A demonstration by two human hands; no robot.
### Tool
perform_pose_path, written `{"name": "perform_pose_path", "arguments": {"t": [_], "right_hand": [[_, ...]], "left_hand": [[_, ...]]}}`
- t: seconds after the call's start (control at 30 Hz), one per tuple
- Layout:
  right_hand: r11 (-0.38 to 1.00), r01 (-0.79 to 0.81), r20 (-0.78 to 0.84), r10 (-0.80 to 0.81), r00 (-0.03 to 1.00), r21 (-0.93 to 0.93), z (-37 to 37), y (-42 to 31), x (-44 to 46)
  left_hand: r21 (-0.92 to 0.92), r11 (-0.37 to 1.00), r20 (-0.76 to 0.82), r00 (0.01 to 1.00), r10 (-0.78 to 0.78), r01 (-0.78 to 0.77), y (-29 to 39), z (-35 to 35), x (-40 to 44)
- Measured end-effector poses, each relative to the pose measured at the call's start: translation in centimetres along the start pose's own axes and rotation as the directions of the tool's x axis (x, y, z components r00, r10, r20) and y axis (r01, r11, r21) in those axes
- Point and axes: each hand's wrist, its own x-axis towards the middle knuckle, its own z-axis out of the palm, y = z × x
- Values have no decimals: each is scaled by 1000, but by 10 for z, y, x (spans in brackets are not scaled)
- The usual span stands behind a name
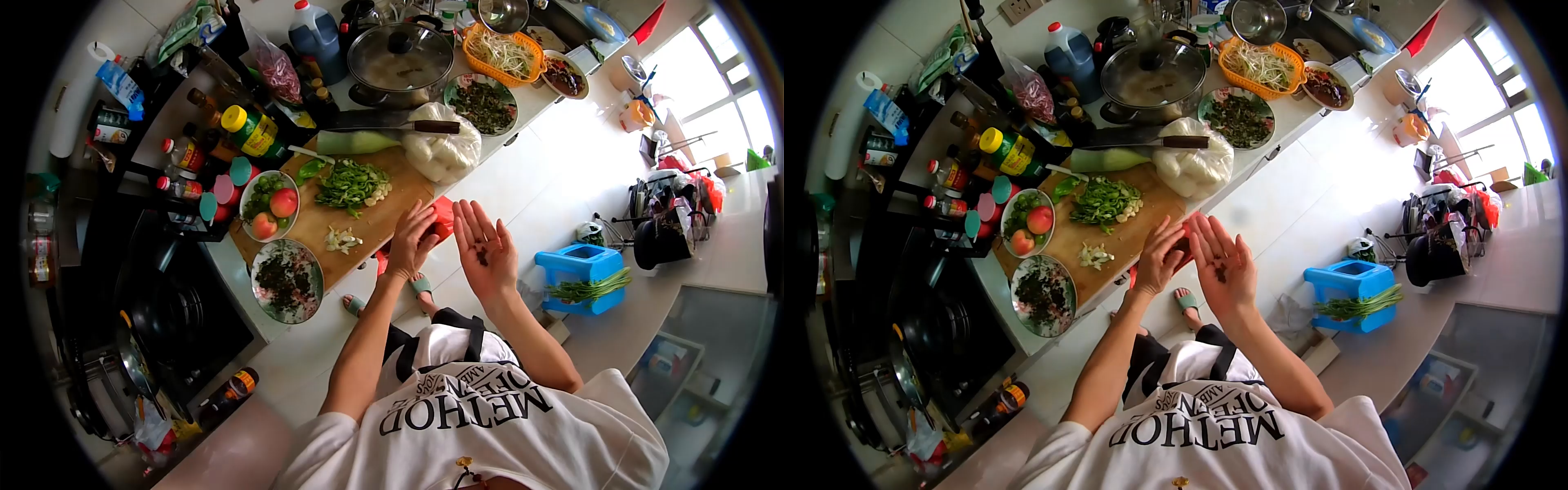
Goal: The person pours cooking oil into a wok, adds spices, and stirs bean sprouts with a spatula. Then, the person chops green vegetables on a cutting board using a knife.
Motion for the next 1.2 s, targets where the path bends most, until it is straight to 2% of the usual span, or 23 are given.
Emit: {"name": "perform_pose_path", "arguments": {"t": [0.1, 0.13, 0.17, 0.23, 0.27, 0.3, 0.33, 0.37, 0.4, 0.43, 0.47, 0.57, 0.6, 0.73, 0.8, 0.9, 0.97, 1.03, 1.1, 1.13, 1.2], "right_hand": [[997, -40, -50, 43, 998, 63, -1, -4, 1], [998, -45, -30, 46, 998, 38, -2, -4, 3], [999, -51, -12, 51, 999, 14, -5, -2, 4], [996, -55, 51, 58, 997, -67, -8, 1, 12], [992, -49, 87, 59, 994, -119, -9, 3, 14], [984, -43, 122, 65, 990, -171, -9, 7, 15], [975, -2, 148, 36, 988, -223, -6, 15, 16], [947, 28, 180, 32, 983, -319, -2, 22, 15], [910, 60, 215, 33, 976, -411, 3, 29, 14], [862, 94, 251, 39, 967, -498, 8, 35, 13], [635, 249, 310, -17, 951, -731, 15, 38, 8], [531, 387, 443, -24, 896, -754, 29, 46, -1], [589, 396, 481, -14, 877, -705, 27, 50, 1], [520, 432, 568, 131, 812, -737, 32, 48, -5], [470, 507, 643, 188, 742, -723, 41, 48, -7], [366, 703, 792, 256, 554, -610, 65, 50, -11], [317, 787, 842, 309, 442, -530, 75, 56, -9], [253, 842, 846, 393, 361, -476, 79, 65, -7], [188, 895, 827, 492, 271, -404, 84, 80, -3], [66, 943, 796, 558, 236, -326, 91, 87, -6], [7, 954, 723, 653, 223, -301, 105, 113, -12]], "left_hand": [[309, 943, 71, 991, 109, -126, 2, 11, -2], [312, 940, 165, 982, 89, -138, -4, 15, -3], [160, 987, 113, 994, -5, -14, -5, 17, -7], [-163, 965, 47, 979, -199, 204, 1, 14, -3], [-746, 466, 235, 843, -483, 475, 9, 17, -2], [-906, 194, 239, 834, -498, 376, 25, 11, 4], [-969, -94, 244, 824, -511, 228, 40, 4, 10], [-929, -368, 249, 817, -520, 49, 57, -3, 15], [-917, -395, 258, 832, -490, 52, 76, -7, 21], [-904, -427, 173, 908, -381, -7, 88, -7, 24], [-900, -434, 140, 924, -355, -30, 92, -7, 24], [-882, -461, 31, 962, -270, -101, 101, -10, 26], [-877, -466, 9, 966, -257, -116, 102, -14, 26], [-862, -485, -35, 973, -228, -144, 108, -32, 28], [-852, -502, -61, 981, -186, -148, 115, -42, 28], [-802, -564, -31, 956, -291, -198, 125, -58, 29], [-507, -796, -88, 939, -333, -330, 128, -51, 27], [-700, -609, 93, 799, -594, -372, 147, -81, 29], [-785, -503, 94, 732, -675, -363, 145, -102, 25], [-785, -496, 32, 775, -631, -372, 140, -107, 18], [-788, -480, -89, 842, -533, -387, 126, -108, -2]]}}
